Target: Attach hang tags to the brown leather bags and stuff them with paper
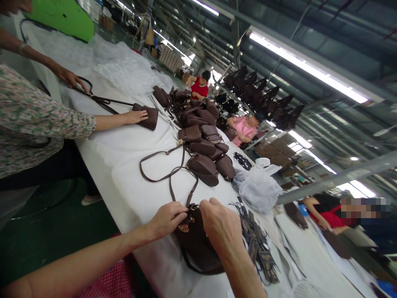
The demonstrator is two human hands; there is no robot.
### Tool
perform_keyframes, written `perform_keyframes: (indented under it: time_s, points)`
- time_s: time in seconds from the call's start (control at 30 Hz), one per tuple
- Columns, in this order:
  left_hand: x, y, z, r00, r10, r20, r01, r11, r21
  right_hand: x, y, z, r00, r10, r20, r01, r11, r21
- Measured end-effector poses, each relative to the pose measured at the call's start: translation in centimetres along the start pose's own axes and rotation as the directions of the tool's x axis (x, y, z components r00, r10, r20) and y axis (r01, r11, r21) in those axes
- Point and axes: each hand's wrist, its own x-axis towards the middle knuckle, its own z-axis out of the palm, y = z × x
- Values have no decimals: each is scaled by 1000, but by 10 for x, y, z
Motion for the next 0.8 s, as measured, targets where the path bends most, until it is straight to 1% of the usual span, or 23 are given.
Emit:
perform_keyframes:
  time_s: [0.07, 0.1, 0.17, 0.23, 0.3, 0.37, 0.43, 0.5, 0.6, 0.7, 0.8]
  points:
    - [-2, -2, 4, 996, 86, -10, -85, 996, 19, 7, 1, -2, 997, 6, 73, -2, 999, -49]
    - [-2, -4, 6, 994, 110, -13, -109, 994, 22, 10, 1, -1, 995, 11, 100, -5, 998, -57]
    - [2, -10, 10, 989, 142, 27, -142, 990, -8, 12, 4, 2, 990, 33, 135, -24, 998, -64]
    - [10, -17, 16, 980, 171, 98, -165, 984, -66, 12, 7, 7, 988, 65, 139, -55, 996, -73]
    - [21, -22, 22, 971, 188, 149, -174, 980, -102, 11, 10, 12, 990, 87, 111, -79, 994, -78]
    - [31, -24, 27, 967, 184, 177, -167, 980, -107, 9, 12, 16, 992, 98, 78, -91, 992, -87]
    - [39, -22, 32, 965, 186, 185, -166, 979, -118, 8, 14, 20, 992, 108, 59, -102, 990, -102]
    - [42, -17, 37, 967, 200, 160, -173, 971, -168, 7, 16, 22, 992, 115, 55, -108, 988, -114]
    - [42, -10, 42, 973, 200, 116, -157, 941, -298, 4, 17, 22, 994, 94, 49, -88, 990, -111]
    - [41, -8, 41, 980, 155, 129, -88, 906, -415, -3, 18, 17, 997, 66, 37, -61, 993, -106]
    - [41, -8, 37, 981, 124, 149, -41, 884, -466, -9, 16, 7, 998, 58, 25, -55, 992, -115]
